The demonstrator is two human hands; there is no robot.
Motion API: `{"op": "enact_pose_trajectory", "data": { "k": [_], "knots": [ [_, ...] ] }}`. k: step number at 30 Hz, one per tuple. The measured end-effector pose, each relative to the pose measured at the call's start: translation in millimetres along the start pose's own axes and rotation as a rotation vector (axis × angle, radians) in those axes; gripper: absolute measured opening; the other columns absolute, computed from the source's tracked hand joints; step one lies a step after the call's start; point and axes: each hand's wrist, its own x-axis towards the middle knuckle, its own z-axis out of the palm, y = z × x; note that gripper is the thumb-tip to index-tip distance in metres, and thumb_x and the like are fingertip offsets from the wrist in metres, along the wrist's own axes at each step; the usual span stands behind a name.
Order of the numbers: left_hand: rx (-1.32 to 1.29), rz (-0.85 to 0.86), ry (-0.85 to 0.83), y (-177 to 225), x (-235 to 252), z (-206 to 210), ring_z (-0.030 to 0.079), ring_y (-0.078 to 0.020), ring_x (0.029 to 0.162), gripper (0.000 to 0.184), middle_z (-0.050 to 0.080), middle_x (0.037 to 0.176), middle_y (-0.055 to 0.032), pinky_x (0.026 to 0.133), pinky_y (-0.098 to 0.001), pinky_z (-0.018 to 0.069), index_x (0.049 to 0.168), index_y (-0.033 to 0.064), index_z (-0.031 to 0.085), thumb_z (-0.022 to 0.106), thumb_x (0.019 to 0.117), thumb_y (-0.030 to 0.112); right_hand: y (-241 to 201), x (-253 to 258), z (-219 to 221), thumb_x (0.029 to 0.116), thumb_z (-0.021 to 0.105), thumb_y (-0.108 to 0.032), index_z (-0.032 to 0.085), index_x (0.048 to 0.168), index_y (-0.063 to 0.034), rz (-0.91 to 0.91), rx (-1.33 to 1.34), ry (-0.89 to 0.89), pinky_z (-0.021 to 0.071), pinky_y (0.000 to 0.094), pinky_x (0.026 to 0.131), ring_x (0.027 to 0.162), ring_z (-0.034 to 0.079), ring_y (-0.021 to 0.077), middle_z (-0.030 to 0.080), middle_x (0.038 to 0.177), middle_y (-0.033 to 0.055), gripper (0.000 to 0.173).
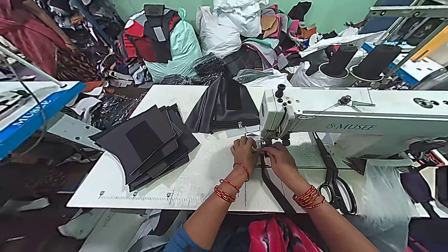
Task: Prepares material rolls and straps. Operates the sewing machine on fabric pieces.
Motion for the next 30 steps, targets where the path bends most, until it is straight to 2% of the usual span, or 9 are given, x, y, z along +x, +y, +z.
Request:
{"op": "enact_pose_trajectory", "data": {
  "k": [3, 8, 12, 15, 17, 20, 26, 27, 30],
  "knots": [
    [0.026, 0.018, -0.009, 1, -1, 0, 0.051, -0.0403, 0.127, 0.027, 0.064, 0.123, -0.0188, 0.104, -0.0602, 0.0355, 0.109, 0.0035, 0.070, 0.074, 0.0933, 0.025, 1, 2, 0, 0.1022, 0.049, -0.005, 0.075, 0.120, -0.0126, 0.015, 0.004, -0.032, 0.0516, 0.0474, 0.095, 0.115, 0.061, 0.0332, 0.064, 0.119, 0.0179, 0.033],
    [0.116, 0.069, -0.046, 3, -5, 0, 0.057, -0.0386, 0.123, 0.026, 0.067, 0.120, -0.0192, 0.104, -0.0594, 0.0380, 0.111, -0.0002, 0.070, 0.063, 0.1002, 0.023, 4, 4, 1, 0.0999, 0.051, -0.001, 0.075, 0.122, -0.0140, 0.012, -0.025, -0.056, 0.0513, 0.0482, 0.097, 0.117, 0.061, 0.0345, 0.064, 0.122, 0.0187, 0.035],
    [0.127, 0.241, -0.003, -1, -14, 3, 0.063, -0.0408, 0.120, 0.023, 0.072, 0.115, -0.0203, 0.100, -0.0581, 0.0457, 0.111, -0.0014, 0.071, 0.060, 0.1014, 0.017, 3, 3, -1, 0.0970, 0.051, 0.003, 0.073, 0.127, -0.0144, -0.019, -0.125, -0.094, 0.0514, 0.0485, 0.098, 0.122, 0.058, 0.0364, 0.062, 0.128, 0.0195, 0.041],
    [0.153, 0.338, 0.043, -5, -22, 10, 0.066, -0.0404, 0.118, 0.023, 0.074, 0.113, -0.0201, 0.099, -0.0573, 0.0486, 0.110, -0.0007, 0.074, 0.056, 0.1020, 0.011, 3, 1, 0, 0.0960, 0.052, 0.004, 0.073, 0.127, -0.0131, -0.044, -0.148, -0.084, 0.0518, 0.0499, 0.097, 0.121, 0.059, 0.0375, 0.063, 0.127, 0.0209, 0.041],
    [0.187, 0.323, -0.039, -3, -26, 6, 0.063, -0.0385, 0.125, 0.027, 0.072, 0.120, -0.0189, 0.106, -0.0546, 0.0449, 0.117, 0.0020, 0.075, 0.052, 0.1044, 0.010, 4, 1, 0, 0.0967, 0.053, 0.003, 0.073, 0.127, -0.0143, -0.050, -0.154, -0.076, 0.0524, 0.0500, 0.095, 0.120, 0.060, 0.0380, 0.063, 0.125, 0.0208, 0.040],
    [0.264, 0.355, -0.093, -1, -30, 6, 0.060, -0.0399, 0.127, 0.032, 0.070, 0.125, -0.0193, 0.111, -0.0546, 0.0418, 0.121, 0.0040, 0.075, 0.050, 0.1010, 0.001, 5, 2, 1, 0.0983, 0.052, 0.001, 0.073, 0.127, -0.0162, -0.048, -0.157, -0.072, 0.0527, 0.0499, 0.094, 0.119, 0.060, 0.0376, 0.064, 0.124, 0.0201, 0.039],
    [0.349, 0.228, -0.303, 6, -29, -3, 0.032, -0.0392, 0.151, 0.042, 0.052, 0.151, -0.0144, 0.120, -0.0542, 0.0288, 0.140, 0.0138, 0.064, 0.046, 0.1030, 0.005, 7, 4, 0, 0.1002, 0.053, -0.003, 0.073, 0.127, -0.0177, -0.046, -0.146, -0.086, 0.0524, 0.0479, 0.095, 0.118, 0.060, 0.0358, 0.064, 0.123, 0.0189, 0.037],
    [0.338, 0.224, -0.308, 5, -30, -2, 0.030, -0.0391, 0.152, 0.042, 0.051, 0.153, -0.0145, 0.122, -0.0542, 0.0263, 0.141, 0.0135, 0.063, 0.046, 0.1031, 0.006, 7, 3, 0, 0.1002, 0.053, -0.003, 0.073, 0.127, -0.0176, -0.047, -0.151, -0.088, 0.0526, 0.0478, 0.095, 0.119, 0.060, 0.0358, 0.064, 0.123, 0.0190, 0.037],
    [0.281, 0.228, -0.260, 1, -32, 2, 0.037, -0.0370, 0.149, 0.040, 0.055, 0.149, -0.0151, 0.124, -0.0513, 0.0241, 0.138, 0.0105, 0.065, 0.047, 0.1022, 0.008, 6, 4, 0, 0.0999, 0.052, -0.002, 0.073, 0.127, -0.0181, -0.067, -0.186, -0.088, 0.0535, 0.0483, 0.092, 0.118, 0.061, 0.0361, 0.064, 0.124, 0.0186, 0.038]
  ]
}}
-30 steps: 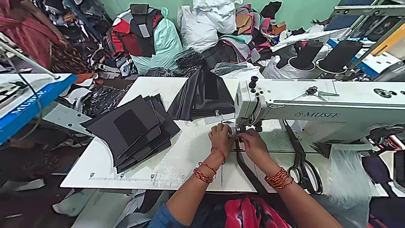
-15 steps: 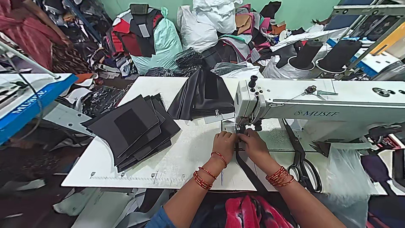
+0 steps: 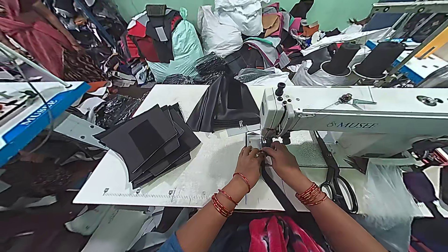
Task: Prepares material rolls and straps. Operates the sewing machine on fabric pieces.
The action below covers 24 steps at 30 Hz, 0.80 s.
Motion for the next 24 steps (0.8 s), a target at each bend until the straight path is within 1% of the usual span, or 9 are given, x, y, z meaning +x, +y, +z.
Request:
{"op": "enact_pose_trajectory", "data": {
  "k": [4, 6, 8, 11, 14, 17, 20, 22, 24],
  "knots": [
    [-0.019, -0.002, 0.013, 2, 1, 2, 0.039, -0.0345, 0.149, 0.040, 0.055, 0.149, -0.0142, 0.126, -0.0495, 0.0194, 0.136, 0.0086, 0.066, 0.046, 0.1019, 0.007, 1, 0, -1, 0.1001, 0.052, -0.002, 0.072, 0.129, -0.0194, -0.024, -0.040, -0.007, 0.0542, 0.0474, 0.090, 0.117, 0.061, 0.0354, 0.064, 0.124, 0.0181, 0.039],
    [-0.003, -0.015, 0.002, 2, 2, 0, 0.037, -0.0321, 0.150, 0.040, 0.055, 0.150, -0.0109, 0.125, -0.0515, 0.0210, 0.136, 0.0119, 0.067, 0.046, 0.1024, 0.011, 1, 0, -3, 0.1005, 0.051, -0.002, 0.071, 0.130, -0.0185, -0.019, -0.024, -0.031, 0.0536, 0.0477, 0.092, 0.118, 0.061, 0.0358, 0.063, 0.125, 0.0186, 0.039],
    [-0.010, -0.015, 0.002, 1, 5, -1, 0.034, -0.0326, 0.151, 0.040, 0.054, 0.151, -0.0089, 0.122, -0.0556, 0.0233, 0.136, 0.0147, 0.068, 0.047, 0.1023, 0.014, 2, 0, -6, 0.1024, 0.051, -0.005, 0.071, 0.131, -0.0178, -0.006, -0.001, -0.045, 0.0533, 0.0480, 0.094, 0.119, 0.060, 0.0360, 0.062, 0.127, 0.0188, 0.037],
    [-0.046, 0.014, 0.051, -1, 7, 0, 0.034, -0.0350, 0.150, 0.037, 0.057, 0.148, -0.0093, 0.118, -0.0586, 0.0268, 0.132, 0.0139, 0.070, 0.047, 0.1035, 0.016, 7, 0, -8, 0.1050, 0.051, -0.012, 0.070, 0.132, -0.0178, 0.008, 0.003, -0.043, 0.0528, 0.0489, 0.094, 0.120, 0.060, 0.0371, 0.062, 0.129, 0.0192, 0.033],
    [-0.052, 0.035, 0.057, -3, 9, 1, 0.036, -0.0341, 0.150, 0.036, 0.058, 0.148, -0.0081, 0.118, -0.0588, 0.0266, 0.131, 0.0142, 0.071, 0.047, 0.1046, 0.018, 17, -1, -12, 0.1050, 0.052, -0.015, 0.070, 0.131, -0.0167, -0.002, -0.010, -0.022, 0.0528, 0.0508, 0.094, 0.120, 0.060, 0.0401, 0.062, 0.130, 0.0216, 0.032],
    [-0.063, 0.049, 0.082, -5, 13, 3, 0.037, -0.0344, 0.149, 0.035, 0.060, 0.146, -0.0069, 0.116, -0.0603, 0.0282, 0.128, 0.0146, 0.073, 0.047, 0.1049, 0.019, 21, -1, -20, 0.1066, 0.050, -0.017, 0.069, 0.133, -0.0169, 0.029, -0.040, -0.042, 0.0523, 0.0510, 0.094, 0.120, 0.059, 0.0397, 0.061, 0.131, 0.0209, 0.032],
    [-0.071, 0.044, 0.114, -3, 17, 1, 0.041, -0.0377, 0.145, 0.034, 0.062, 0.141, -0.0102, 0.110, -0.0615, 0.0331, 0.128, 0.0162, 0.073, 0.049, 0.1049, 0.021, 29, -1, -20, 0.1046, 0.050, -0.013, 0.070, 0.131, -0.0144, 0.041, -0.074, 0.020, 0.0529, 0.0516, 0.091, 0.117, 0.061, 0.0404, 0.064, 0.125, 0.0207, 0.033],
    [-0.068, 0.035, 0.118, -3, 20, -1, 0.046, -0.0390, 0.138, 0.034, 0.064, 0.135, -0.0141, 0.107, -0.0612, 0.0357, 0.128, 0.0166, 0.074, 0.049, 0.1049, 0.022, 29, -1, -21, 0.1041, 0.049, -0.010, 0.069, 0.133, -0.0136, 0.055, -0.063, 0.016, 0.0525, 0.0517, 0.093, 0.119, 0.060, 0.0403, 0.062, 0.129, 0.0202, 0.035],
    [-0.070, 0.040, 0.120, -3, 22, -2, 0.049, -0.0392, 0.135, 0.034, 0.065, 0.133, -0.0156, 0.107, -0.0608, 0.0364, 0.126, 0.0152, 0.074, 0.049, 0.1053, 0.022, 27, -2, -20, 0.1035, 0.049, -0.008, 0.070, 0.131, -0.0138, 0.037, -0.030, 0.025, 0.0532, 0.0509, 0.092, 0.118, 0.061, 0.0394, 0.062, 0.131, 0.0192, 0.035]
  ]
}}
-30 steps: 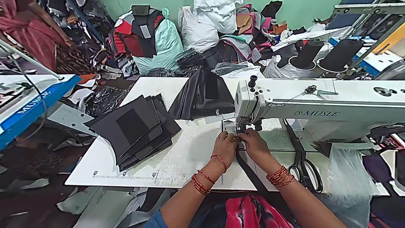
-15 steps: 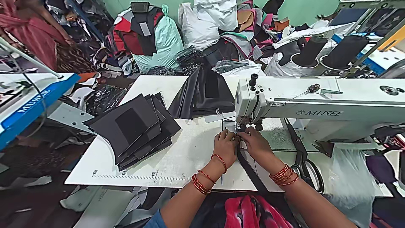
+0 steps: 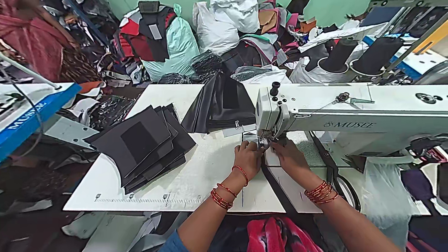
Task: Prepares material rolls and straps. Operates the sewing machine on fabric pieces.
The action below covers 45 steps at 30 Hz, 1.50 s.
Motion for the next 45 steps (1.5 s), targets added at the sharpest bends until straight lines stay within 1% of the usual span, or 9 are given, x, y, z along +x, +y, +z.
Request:
{"op": "enact_pose_trajectory", "data": {
  "k": [4, 7, 14, 18, 23, 25, 28, 30, 45],
  "knots": [
    [-0.006, 0.025, 0.059, -3, 0, 4, 0.055, -0.0385, 0.130, 0.033, 0.067, 0.129, -0.0158, 0.105, -0.0603, 0.0388, 0.122, 0.0136, 0.076, 0.050, 0.1044, 0.021, -2, 5, 5, 0.1022, 0.049, -0.004, 0.070, 0.132, -0.0206, -0.022, 0.022, -0.031, 0.0534, 0.0503, 0.091, 0.118, 0.060, 0.0388, 0.061, 0.132, 0.0203, 0.040],
    [-0.023, 0.034, 0.103, -5, -1, 8, 0.055, -0.0395, 0.129, 0.032, 0.068, 0.126, -0.0160, 0.104, -0.0610, 0.0393, 0.122, 0.0145, 0.077, 0.051, 0.1035, 0.021, -3, 7, 9, 0.1010, 0.048, -0.002, 0.071, 0.130, -0.0215, -0.041, 0.006, -0.013, 0.0533, 0.0517, 0.091, 0.119, 0.060, 0.0407, 0.060, 0.134, 0.0223, 0.042],
    [-0.016, 0.001, 0.123, -9, 2, 7, 0.048, -0.0402, 0.137, 0.031, 0.068, 0.131, -0.0112, 0.109, -0.0646, 0.0313, 0.123, 0.0225, 0.077, 0.053, 0.1028, 0.026, -3, 8, 14, 0.0976, 0.049, 0.002, 0.070, 0.132, -0.0254, -0.059, -0.079, 0.024, 0.0543, 0.0518, 0.086, 0.114, 0.062, 0.0423, 0.061, 0.133, 0.0227, 0.049],
    [-0.045, 0.008, 0.161, -11, 3, 10, 0.047, -0.0418, 0.137, 0.030, 0.068, 0.129, -0.0120, 0.110, -0.0633, 0.0317, 0.122, 0.0214, 0.078, 0.054, 0.1026, 0.026, -3, 8, 18, 0.0967, 0.049, 0.003, 0.069, 0.134, -0.0252, -0.072, -0.094, 0.054, 0.0542, 0.0531, 0.085, 0.113, 0.062, 0.0444, 0.063, 0.130, 0.0241, 0.051],
    [-0.057, 0.034, 0.222, -12, 3, 16, 0.050, -0.0448, 0.134, 0.029, 0.070, 0.126, -0.0146, 0.108, -0.0653, 0.0342, 0.118, 0.0184, 0.079, 0.056, 0.1012, 0.023, 1, 9, 23, 0.0953, 0.049, 0.005, 0.070, 0.133, -0.0264, -0.089, -0.090, 0.083, 0.0543, 0.0533, 0.083, 0.112, 0.063, 0.0448, 0.064, 0.127, 0.0241, 0.053],
    [-0.058, 0.030, 0.224, -11, 3, 16, 0.050, -0.0445, 0.134, 0.030, 0.070, 0.125, -0.0140, 0.108, -0.0652, 0.0343, 0.118, 0.0188, 0.079, 0.056, 0.1010, 0.024, 0, 8, 21, 0.0955, 0.049, 0.006, 0.069, 0.134, -0.0267, -0.077, -0.086, 0.069, 0.0539, 0.0537, 0.085, 0.113, 0.062, 0.0449, 0.064, 0.128, 0.0244, 0.054],
    [-0.067, 0.032, 0.244, -12, 3, 18, 0.050, -0.0457, 0.134, 0.029, 0.071, 0.124, -0.0140, 0.109, -0.0661, 0.0337, 0.117, 0.0188, 0.080, 0.056, 0.1001, 0.023, -1, 9, 22, 0.0958, 0.049, 0.005, 0.070, 0.132, -0.0269, -0.070, -0.079, 0.085, 0.0537, 0.0538, 0.086, 0.112, 0.062, 0.0446, 0.065, 0.125, 0.0240, 0.053],
    [-0.071, 0.036, 0.255, -13, 3, 19, 0.050, -0.0463, 0.134, 0.029, 0.071, 0.124, -0.0145, 0.110, -0.0667, 0.0332, 0.117, 0.0182, 0.080, 0.057, 0.1000, 0.022, 1, 9, 27, 0.0945, 0.051, 0.005, 0.073, 0.128, -0.0246, -0.096, -0.073, 0.139, 0.0544, 0.0541, 0.083, 0.109, 0.064, 0.0447, 0.067, 0.122, 0.0238, 0.050],
    [-0.056, 0.021, 0.228, -11, 5, 18, 0.048, -0.0464, 0.137, 0.030, 0.069, 0.128, -0.0171, 0.111, -0.0659, 0.0325, 0.119, 0.0167, 0.079, 0.055, 0.1010, 0.022, 3, 7, 29, 0.0949, 0.052, 0.004, 0.075, 0.127, -0.0221, -0.125, -0.046, 0.187, 0.0542, 0.0549, 0.081, 0.104, 0.065, 0.0448, 0.068, 0.115, 0.0244, 0.046]
  ]
}}
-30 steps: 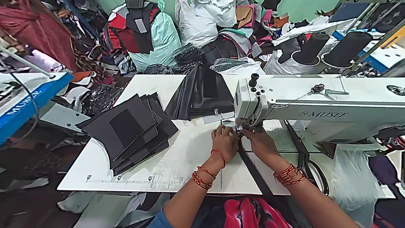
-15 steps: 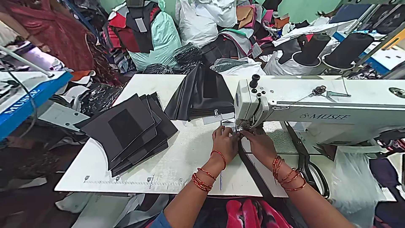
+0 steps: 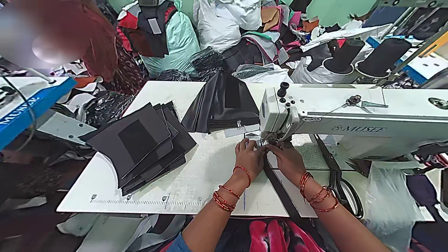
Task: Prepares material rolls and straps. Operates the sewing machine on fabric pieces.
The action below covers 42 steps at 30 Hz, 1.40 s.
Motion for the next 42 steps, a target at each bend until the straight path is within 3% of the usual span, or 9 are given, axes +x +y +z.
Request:
{"op": "enact_pose_trajectory", "data": {
  "k": [5, 11, 17, 20, 23, 26, 34, 38, 42],
  "knots": [
    [0.043, 0.052, 0.025, 2, -2, 0, 0.049, -0.0499, 0.135, 0.027, 0.070, 0.126, -0.0188, 0.109, -0.0668, 0.0367, 0.116, 0.0119, 0.079, 0.057, 0.1005, 0.018, 0, 0, -1, 0.0948, 0.052, 0.004, 0.074, 0.127, -0.0201, -0.006, 0.005, -0.013, 0.0541, 0.0558, 0.082, 0.105, 0.065, 0.0463, 0.067, 0.117, 0.0261, 0.046],
    [0.104, 0.041, 0.003, 5, -1, -2, 0.048, -0.0496, 0.137, 0.029, 0.069, 0.130, -0.0172, 0.110, -0.0679, 0.0351, 0.117, 0.0140, 0.079, 0.056, 0.1007, 0.019, 1, -1, 1, 0.0953, 0.052, 0.003, 0.075, 0.126, -0.0208, -0.007, 0.001, 0.002, 0.0543, 0.0562, 0.082, 0.104, 0.065, 0.0462, 0.067, 0.118, 0.0259, 0.045],
    [0.022, 0.046, 0.022, -1, -5, 0, 0.047, -0.0485, 0.137, 0.028, 0.068, 0.131, -0.0175, 0.108, -0.0659, 0.0368, 0.118, 0.0160, 0.079, 0.057, 0.1003, 0.020, -4, -12, -6, 0.1039, 0.054, -0.022, 0.074, 0.123, -0.0078, 0.060, 0.208, 0.071, 0.0526, 0.0509, 0.094, 0.112, 0.063, 0.0396, 0.067, 0.120, 0.0220, 0.031],
    [-0.033, 0.022, -0.014, -3, -7, -2, 0.043, -0.0480, 0.141, 0.029, 0.064, 0.137, -0.0174, 0.111, -0.0650, 0.0337, 0.120, 0.0165, 0.078, 0.057, 0.1007, 0.020, -16, -25, -10, 0.0980, 0.062, -0.035, 0.074, 0.118, -0.0043, 0.058, 0.228, 0.136, 0.0568, 0.0456, 0.083, 0.096, 0.068, 0.0325, 0.071, 0.108, 0.0180, 0.039],
    [-0.043, 0.008, -0.006, -3, -8, -3, 0.043, -0.0475, 0.141, 0.029, 0.064, 0.137, -0.0178, 0.111, -0.0651, 0.0335, 0.120, 0.0162, 0.078, 0.058, 0.0986, 0.018, -29, -31, -8, 0.0984, 0.065, -0.024, 0.068, 0.126, 0.0012, 0.143, 0.286, 0.026, 0.0564, 0.0403, 0.077, 0.082, 0.067, 0.0266, 0.070, 0.102, 0.0173, 0.037],
    [-0.066, 0.005, 0.037, -3, -11, -6, 0.045, -0.0474, 0.139, 0.030, 0.066, 0.134, -0.0183, 0.110, -0.0644, 0.0352, 0.115, 0.0128, 0.079, 0.058, 0.0944, 0.010, -40, -33, -2, 0.0996, 0.060, -0.009, 0.069, 0.122, 0.0047, 0.242, 0.345, 0.044, 0.0570, 0.0375, 0.083, 0.086, 0.069, 0.0268, 0.071, 0.101, 0.0195, 0.028],
    [-0.104, 0.134, -0.014, -4, -14, -7, 0.042, -0.0501, 0.140, 0.030, 0.066, 0.132, -0.0193, 0.111, -0.0653, 0.0340, 0.110, 0.0087, 0.080, 0.058, 0.0909, 0.003, -53, -31, -8, 0.0999, 0.060, -0.007, 0.071, 0.120, 0.0043, 0.352, 0.411, -0.047, 0.0543, 0.0330, 0.085, 0.089, 0.067, 0.0227, 0.068, 0.103, 0.0187, 0.026],
    [-0.106, 0.170, -0.015, -7, -14, -7, 0.043, -0.0494, 0.139, 0.029, 0.070, 0.126, -0.0162, 0.110, -0.0645, 0.0362, 0.108, 0.0097, 0.081, 0.059, 0.0907, 0.003, -49, -18, -26, 0.1058, 0.054, -0.017, 0.074, 0.112, 0.0029, 0.307, 0.284, -0.105, 0.0508, 0.0444, 0.098, 0.106, 0.067, 0.0319, 0.070, 0.109, 0.0213, 0.029],
    [-0.123, 0.190, 0.001, -8, -15, -4, 0.046, -0.0490, 0.137, 0.031, 0.072, 0.121, -0.0159, 0.108, -0.0638, 0.0385, 0.108, 0.0111, 0.081, 0.058, 0.0889, 0.002, -33, 21, -35, 0.1067, 0.053, -0.033, 0.061, 0.133, -0.0004, 0.469, 0.164, -0.161, 0.0476, 0.0504, 0.102, 0.119, 0.062, 0.0327, 0.062, 0.132, 0.0201, 0.043]
  ]
}}
